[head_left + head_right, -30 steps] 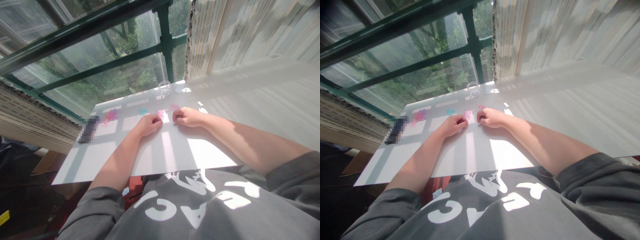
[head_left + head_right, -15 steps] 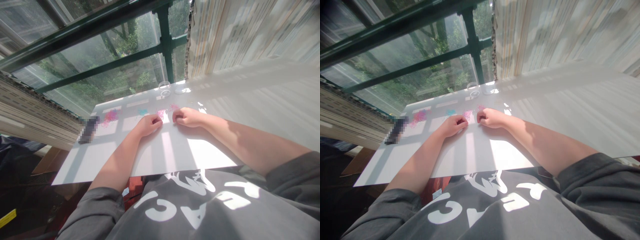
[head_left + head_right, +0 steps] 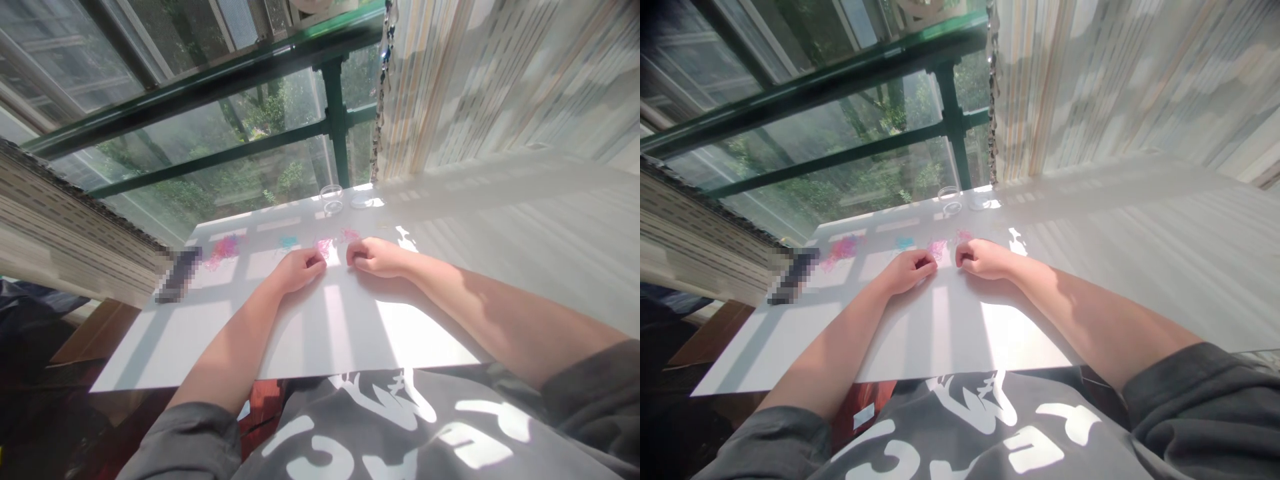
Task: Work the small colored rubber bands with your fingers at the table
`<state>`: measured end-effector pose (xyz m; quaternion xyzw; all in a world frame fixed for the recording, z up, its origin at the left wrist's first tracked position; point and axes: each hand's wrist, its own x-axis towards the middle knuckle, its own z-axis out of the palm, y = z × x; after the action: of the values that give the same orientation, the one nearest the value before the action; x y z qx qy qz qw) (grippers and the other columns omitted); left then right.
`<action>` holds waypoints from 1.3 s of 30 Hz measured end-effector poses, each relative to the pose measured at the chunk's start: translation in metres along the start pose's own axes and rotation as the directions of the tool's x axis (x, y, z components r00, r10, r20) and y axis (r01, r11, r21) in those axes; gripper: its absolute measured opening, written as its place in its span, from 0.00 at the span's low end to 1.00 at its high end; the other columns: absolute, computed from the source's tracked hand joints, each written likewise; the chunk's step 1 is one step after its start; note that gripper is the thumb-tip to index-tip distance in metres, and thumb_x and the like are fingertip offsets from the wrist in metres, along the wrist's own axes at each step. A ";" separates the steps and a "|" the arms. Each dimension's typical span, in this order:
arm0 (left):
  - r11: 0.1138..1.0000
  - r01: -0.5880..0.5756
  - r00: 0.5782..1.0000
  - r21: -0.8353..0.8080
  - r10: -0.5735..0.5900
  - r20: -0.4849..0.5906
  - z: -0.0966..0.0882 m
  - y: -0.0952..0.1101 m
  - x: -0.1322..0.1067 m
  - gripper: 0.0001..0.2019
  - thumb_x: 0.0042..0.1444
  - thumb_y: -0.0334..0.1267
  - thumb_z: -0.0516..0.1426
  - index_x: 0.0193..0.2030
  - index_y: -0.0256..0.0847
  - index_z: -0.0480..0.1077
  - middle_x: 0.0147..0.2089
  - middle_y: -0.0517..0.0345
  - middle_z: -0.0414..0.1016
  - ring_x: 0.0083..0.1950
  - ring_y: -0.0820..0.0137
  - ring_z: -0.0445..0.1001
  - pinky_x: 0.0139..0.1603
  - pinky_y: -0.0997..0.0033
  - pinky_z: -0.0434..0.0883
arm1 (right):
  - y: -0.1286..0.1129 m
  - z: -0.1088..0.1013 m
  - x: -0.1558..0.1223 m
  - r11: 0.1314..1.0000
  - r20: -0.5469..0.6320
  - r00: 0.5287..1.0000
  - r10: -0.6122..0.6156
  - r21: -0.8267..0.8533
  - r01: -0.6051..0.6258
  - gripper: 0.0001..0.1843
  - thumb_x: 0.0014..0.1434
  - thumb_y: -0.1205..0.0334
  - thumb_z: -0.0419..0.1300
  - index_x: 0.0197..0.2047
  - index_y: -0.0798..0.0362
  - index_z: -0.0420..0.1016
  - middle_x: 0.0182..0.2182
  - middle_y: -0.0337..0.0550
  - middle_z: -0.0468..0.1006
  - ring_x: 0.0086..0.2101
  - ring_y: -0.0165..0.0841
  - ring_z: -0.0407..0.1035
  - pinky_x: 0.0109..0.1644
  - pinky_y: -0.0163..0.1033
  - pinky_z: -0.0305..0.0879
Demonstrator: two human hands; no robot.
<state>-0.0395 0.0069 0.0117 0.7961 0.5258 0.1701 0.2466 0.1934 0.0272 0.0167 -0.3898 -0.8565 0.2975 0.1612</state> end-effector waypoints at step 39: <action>0.967 0.214 0.754 -0.140 -0.255 -0.605 -0.048 -0.058 -0.008 0.15 0.54 0.48 0.51 0.35 0.39 0.72 0.31 0.56 0.76 0.33 0.68 0.72 0.34 0.72 0.66 | 0.008 0.008 0.001 1.000 -0.014 1.000 -0.006 0.008 0.006 0.10 0.50 0.67 0.51 0.33 0.49 0.71 0.27 0.40 0.73 0.29 0.34 0.65 0.32 0.37 0.60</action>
<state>-0.1118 0.0282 0.0179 0.6161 0.6672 0.4053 0.1049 0.1934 0.0289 0.0062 -0.3885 -0.8553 0.2978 0.1696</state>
